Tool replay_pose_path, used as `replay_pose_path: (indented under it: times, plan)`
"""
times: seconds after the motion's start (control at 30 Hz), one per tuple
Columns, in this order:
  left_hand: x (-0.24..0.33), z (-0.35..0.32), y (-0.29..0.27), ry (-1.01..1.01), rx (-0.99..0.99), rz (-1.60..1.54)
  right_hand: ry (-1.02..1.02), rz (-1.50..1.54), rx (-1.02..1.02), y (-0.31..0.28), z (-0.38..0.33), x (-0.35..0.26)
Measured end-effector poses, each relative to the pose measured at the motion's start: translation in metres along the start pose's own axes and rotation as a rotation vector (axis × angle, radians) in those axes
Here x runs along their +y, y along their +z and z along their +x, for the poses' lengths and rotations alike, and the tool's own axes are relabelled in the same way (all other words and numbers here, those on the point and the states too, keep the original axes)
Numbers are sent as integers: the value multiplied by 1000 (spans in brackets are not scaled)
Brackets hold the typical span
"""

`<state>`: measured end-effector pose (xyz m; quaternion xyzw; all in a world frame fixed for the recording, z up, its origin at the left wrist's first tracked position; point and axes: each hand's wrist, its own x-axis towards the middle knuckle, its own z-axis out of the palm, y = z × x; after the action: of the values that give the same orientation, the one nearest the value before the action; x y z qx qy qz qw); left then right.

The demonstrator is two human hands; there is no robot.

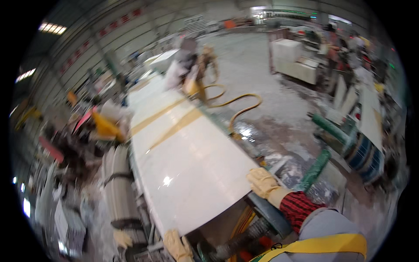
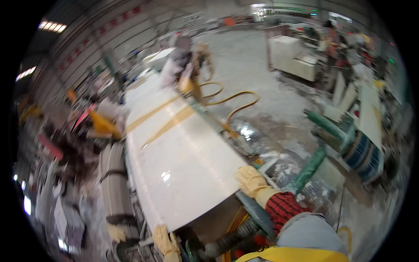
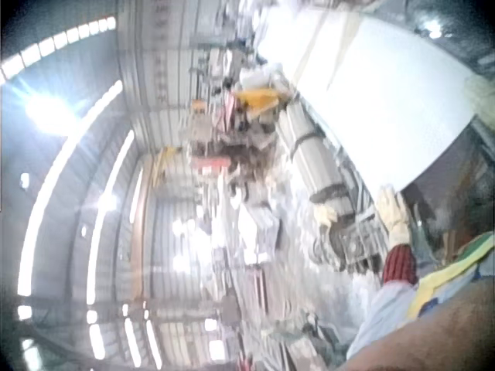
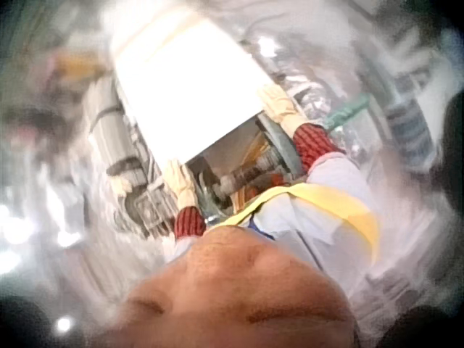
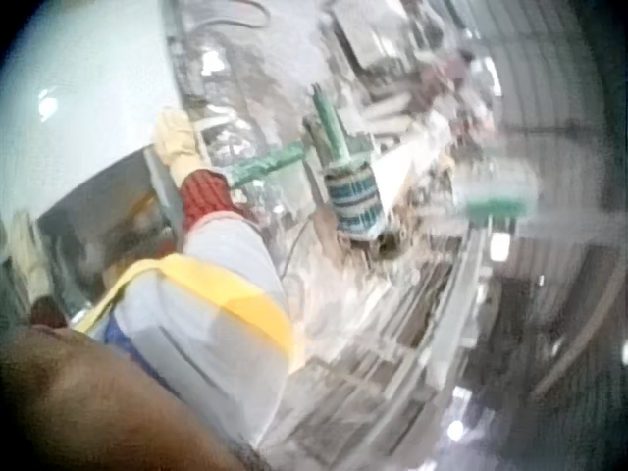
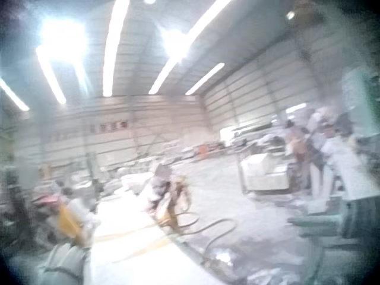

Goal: The person repeatedly picks up large white rectangular tiles and places them onto a conveyor belt, guiding them through rollers in a factory setting. The person handles each tile individually, ensuring it moves smoothly along the line.

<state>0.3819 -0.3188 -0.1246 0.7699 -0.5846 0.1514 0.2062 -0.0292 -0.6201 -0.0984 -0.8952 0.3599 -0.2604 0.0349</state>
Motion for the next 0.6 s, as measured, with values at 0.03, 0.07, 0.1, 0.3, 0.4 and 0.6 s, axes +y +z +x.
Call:
replay_pose_path:
  times: [0.03, 0.07, 0.1, 0.3, 0.4, 0.6]
  plan:
    - [-12, -27, -6, -27, 31, -45, -85, 71, 87, 18, 13, -6]
    - [-14, -26, -2, 46, 21, -81, -46, 43, 61, 22, 9, -2]
    - [-14, -16, 18, -24, -30, -52, -4, 34, 40, 10, -1, 6]
    - [1, -3, 0, -54, -131, 0, -74, 36, 122, -1, -7, 6]
    - [-5, -6, 6, -48, -133, 25, -24, 39, 64, 1, -10, 8]
    - [-10, -8, 4, -39, -142, 7, -78, 59, 121, 0, -9, 5]
